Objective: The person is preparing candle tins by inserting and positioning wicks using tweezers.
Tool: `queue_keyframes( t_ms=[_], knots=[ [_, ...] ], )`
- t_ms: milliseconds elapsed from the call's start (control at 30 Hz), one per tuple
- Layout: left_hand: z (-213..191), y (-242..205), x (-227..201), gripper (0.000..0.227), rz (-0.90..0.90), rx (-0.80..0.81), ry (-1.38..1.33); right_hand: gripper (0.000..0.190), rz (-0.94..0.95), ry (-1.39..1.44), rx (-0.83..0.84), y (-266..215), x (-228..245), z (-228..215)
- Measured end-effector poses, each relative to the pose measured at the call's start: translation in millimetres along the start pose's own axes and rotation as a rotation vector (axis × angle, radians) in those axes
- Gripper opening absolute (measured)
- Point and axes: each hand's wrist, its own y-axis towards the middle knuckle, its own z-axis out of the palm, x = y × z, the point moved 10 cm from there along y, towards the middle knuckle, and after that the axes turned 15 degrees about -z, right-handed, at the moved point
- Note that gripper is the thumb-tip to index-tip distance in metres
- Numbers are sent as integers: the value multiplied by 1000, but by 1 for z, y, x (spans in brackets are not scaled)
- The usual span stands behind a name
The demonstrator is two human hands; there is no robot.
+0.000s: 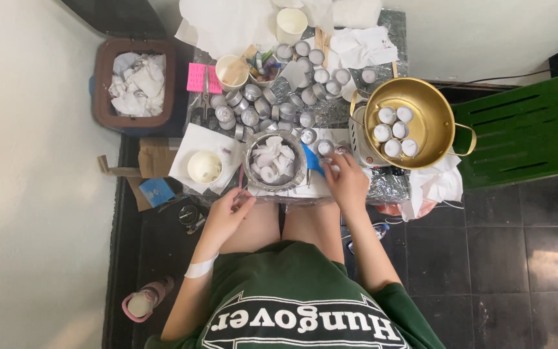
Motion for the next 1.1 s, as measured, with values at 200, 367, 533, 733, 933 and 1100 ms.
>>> queue_keyframes(
  t_ms=[200,367,533,733,933,1100],
  knots=[
    [4,-5,5,25,-6,-45,29,22,-141,-157,125,44,-4,54],
    [16,-3,17,25,-6,-21,-27,10,-254,-246,126,46,1,58],
    [32,-6,4,26,39,-92,64,6,-213,-147,-39,45,31,-1],
    [41,-16,4,28,-19,-93,93,8,-14,309,-183,13,48,-32],
    [-12,-102,-129,57,580,-717,485,10,-34,628,62,-17,86,22],
    [0,-77,-117,46,483,-175,109,11,50,964,176,-36,82,60]
  ],
)
